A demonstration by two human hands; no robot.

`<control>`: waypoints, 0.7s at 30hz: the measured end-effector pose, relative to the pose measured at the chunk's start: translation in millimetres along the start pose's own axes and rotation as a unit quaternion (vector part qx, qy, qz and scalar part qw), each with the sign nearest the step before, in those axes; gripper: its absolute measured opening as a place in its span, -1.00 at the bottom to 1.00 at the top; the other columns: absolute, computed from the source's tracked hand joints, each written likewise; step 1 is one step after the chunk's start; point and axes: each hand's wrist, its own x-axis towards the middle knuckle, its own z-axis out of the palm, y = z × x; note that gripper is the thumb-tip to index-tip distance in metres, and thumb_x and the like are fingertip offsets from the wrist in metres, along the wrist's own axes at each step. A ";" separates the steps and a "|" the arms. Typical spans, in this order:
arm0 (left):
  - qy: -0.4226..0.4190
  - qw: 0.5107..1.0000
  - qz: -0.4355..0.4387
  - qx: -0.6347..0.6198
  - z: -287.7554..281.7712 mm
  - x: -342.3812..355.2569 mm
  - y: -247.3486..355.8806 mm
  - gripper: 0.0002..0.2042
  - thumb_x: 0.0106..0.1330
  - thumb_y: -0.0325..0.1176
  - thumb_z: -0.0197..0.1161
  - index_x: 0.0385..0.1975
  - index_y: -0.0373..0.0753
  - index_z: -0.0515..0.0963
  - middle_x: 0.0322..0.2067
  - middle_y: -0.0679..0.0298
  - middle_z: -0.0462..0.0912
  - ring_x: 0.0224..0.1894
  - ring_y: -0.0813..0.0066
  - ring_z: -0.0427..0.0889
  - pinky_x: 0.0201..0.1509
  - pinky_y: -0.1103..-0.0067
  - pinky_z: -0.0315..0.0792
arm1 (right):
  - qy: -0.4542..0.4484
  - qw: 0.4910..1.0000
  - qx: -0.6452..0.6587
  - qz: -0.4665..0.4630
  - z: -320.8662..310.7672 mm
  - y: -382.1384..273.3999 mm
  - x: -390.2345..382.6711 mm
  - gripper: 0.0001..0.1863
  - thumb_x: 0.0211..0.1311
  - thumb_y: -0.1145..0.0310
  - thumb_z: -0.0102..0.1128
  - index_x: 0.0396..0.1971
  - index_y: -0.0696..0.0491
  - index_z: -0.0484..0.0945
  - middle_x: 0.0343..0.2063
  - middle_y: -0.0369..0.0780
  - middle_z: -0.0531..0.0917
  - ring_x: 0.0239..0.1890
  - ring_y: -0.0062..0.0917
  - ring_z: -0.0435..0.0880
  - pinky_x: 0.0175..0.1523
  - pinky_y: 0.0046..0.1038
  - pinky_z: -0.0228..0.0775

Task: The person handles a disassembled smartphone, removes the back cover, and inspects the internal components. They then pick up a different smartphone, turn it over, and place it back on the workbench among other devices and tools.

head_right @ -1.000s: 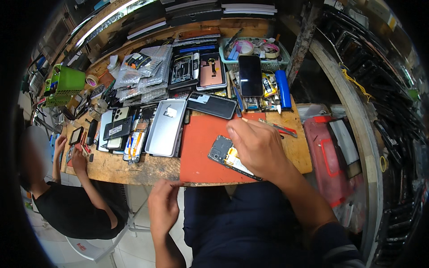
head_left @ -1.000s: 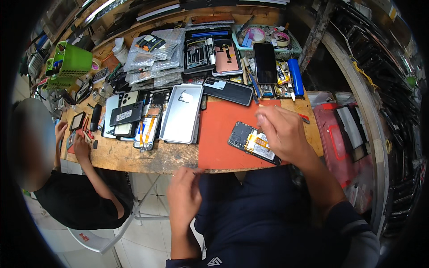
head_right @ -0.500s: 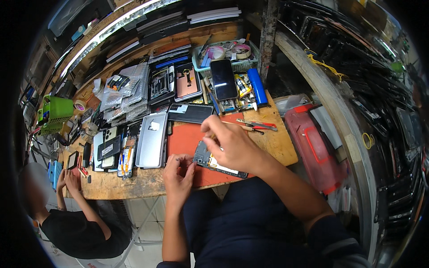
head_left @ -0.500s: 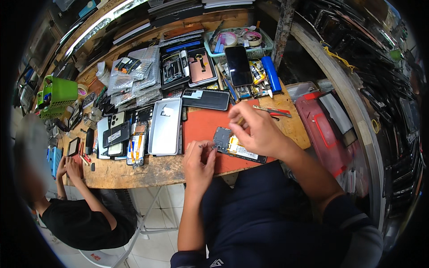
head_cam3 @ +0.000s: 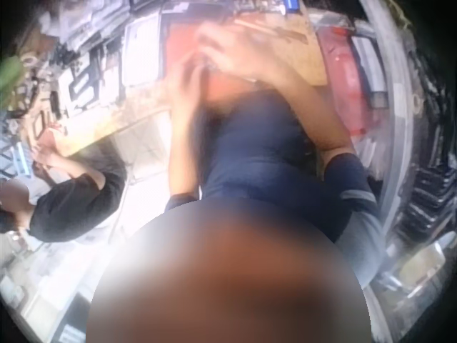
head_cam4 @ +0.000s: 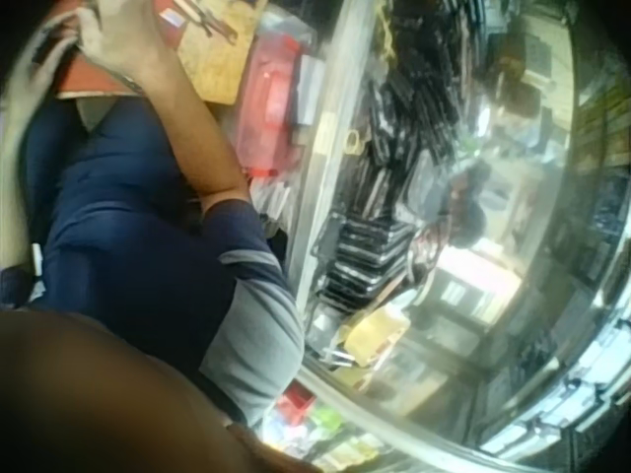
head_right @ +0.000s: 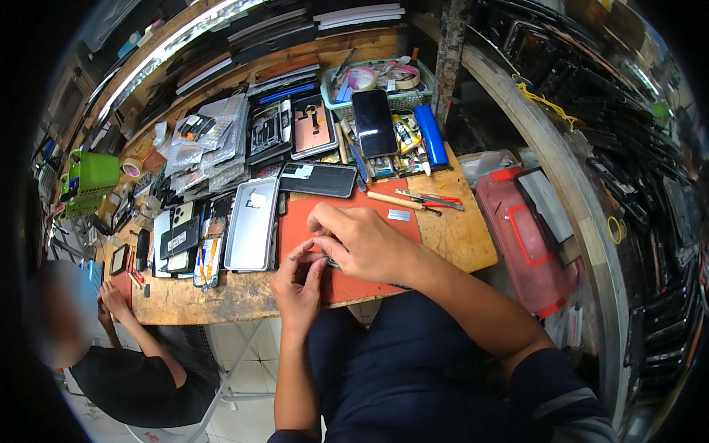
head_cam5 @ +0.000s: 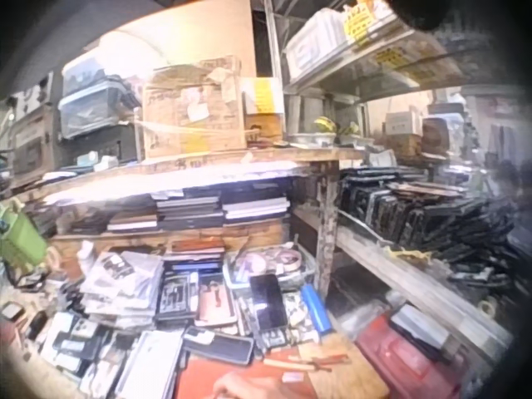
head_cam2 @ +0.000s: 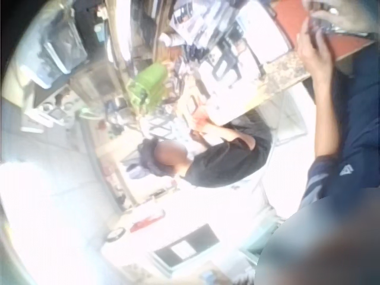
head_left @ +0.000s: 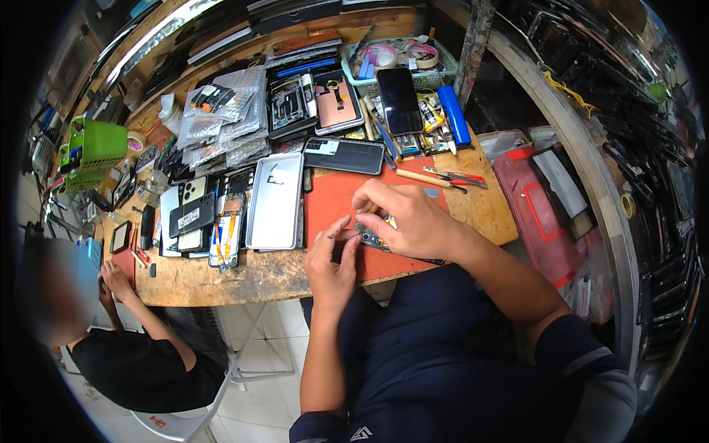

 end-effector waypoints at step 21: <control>-0.113 0.990 0.062 0.061 -9.9 0.5 10.2 -0.54 0.03 -0.71 0.14 0.02 -0.38 0.59 -0.21 0.02 0.63 -0.11 -0.01 0.57 0.01 0.26 0.45 | -0.149 0.985 -0.081 -0.020 -11.5 -4.8 -0.4 -0.85 0.32 0.58 0.25 -0.16 0.16 0.52 -0.30 -0.05 0.67 -0.21 -0.03 0.70 -0.15 -0.14 0.56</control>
